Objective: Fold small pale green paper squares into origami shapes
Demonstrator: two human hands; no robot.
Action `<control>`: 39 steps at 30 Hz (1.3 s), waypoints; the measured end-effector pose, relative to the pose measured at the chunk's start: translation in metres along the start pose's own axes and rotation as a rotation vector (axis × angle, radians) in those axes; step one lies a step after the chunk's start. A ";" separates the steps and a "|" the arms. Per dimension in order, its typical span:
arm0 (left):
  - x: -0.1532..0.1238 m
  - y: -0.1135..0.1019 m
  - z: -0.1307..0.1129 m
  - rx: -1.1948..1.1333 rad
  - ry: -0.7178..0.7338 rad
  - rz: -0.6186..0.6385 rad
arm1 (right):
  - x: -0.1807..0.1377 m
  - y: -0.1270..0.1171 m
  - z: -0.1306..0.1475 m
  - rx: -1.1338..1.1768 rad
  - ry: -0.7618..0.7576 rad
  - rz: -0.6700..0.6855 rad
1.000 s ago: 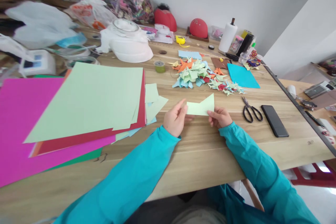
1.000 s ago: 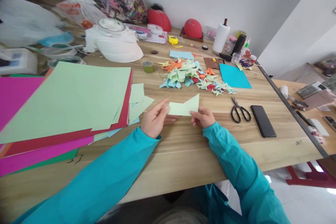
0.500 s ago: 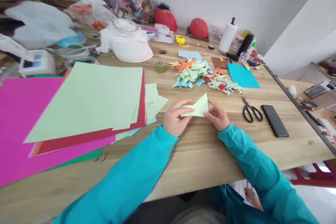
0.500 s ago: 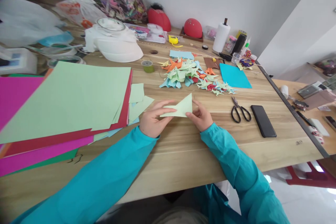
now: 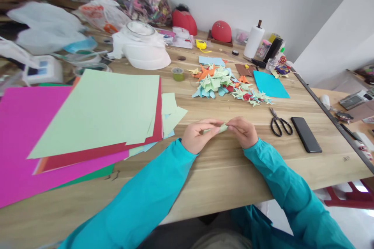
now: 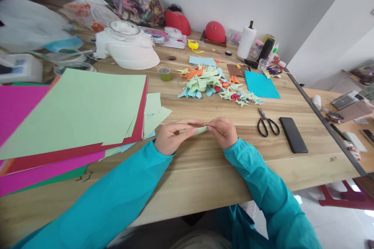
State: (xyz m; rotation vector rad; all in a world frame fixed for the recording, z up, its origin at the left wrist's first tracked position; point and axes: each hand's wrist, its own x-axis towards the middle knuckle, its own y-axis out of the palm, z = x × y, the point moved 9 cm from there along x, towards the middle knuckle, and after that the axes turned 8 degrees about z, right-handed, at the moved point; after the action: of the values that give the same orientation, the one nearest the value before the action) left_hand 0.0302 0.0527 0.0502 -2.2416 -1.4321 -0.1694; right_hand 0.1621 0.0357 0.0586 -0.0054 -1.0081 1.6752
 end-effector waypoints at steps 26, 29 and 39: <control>0.003 -0.024 -0.009 0.801 0.313 0.002 | -0.004 -0.029 -0.005 -0.202 0.016 -0.156; 0.002 -0.043 -0.002 0.539 0.204 -0.184 | -0.007 -0.042 -0.023 0.029 0.172 -0.291; -0.007 0.021 0.038 -0.547 -0.319 -0.200 | -0.024 0.015 -0.061 0.703 0.582 -0.265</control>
State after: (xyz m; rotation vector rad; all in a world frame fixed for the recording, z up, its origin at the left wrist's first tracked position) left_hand 0.0398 0.0567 0.0076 -2.6388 -1.9734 -0.3112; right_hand 0.1880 0.0531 -0.0006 0.0947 0.0364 1.5640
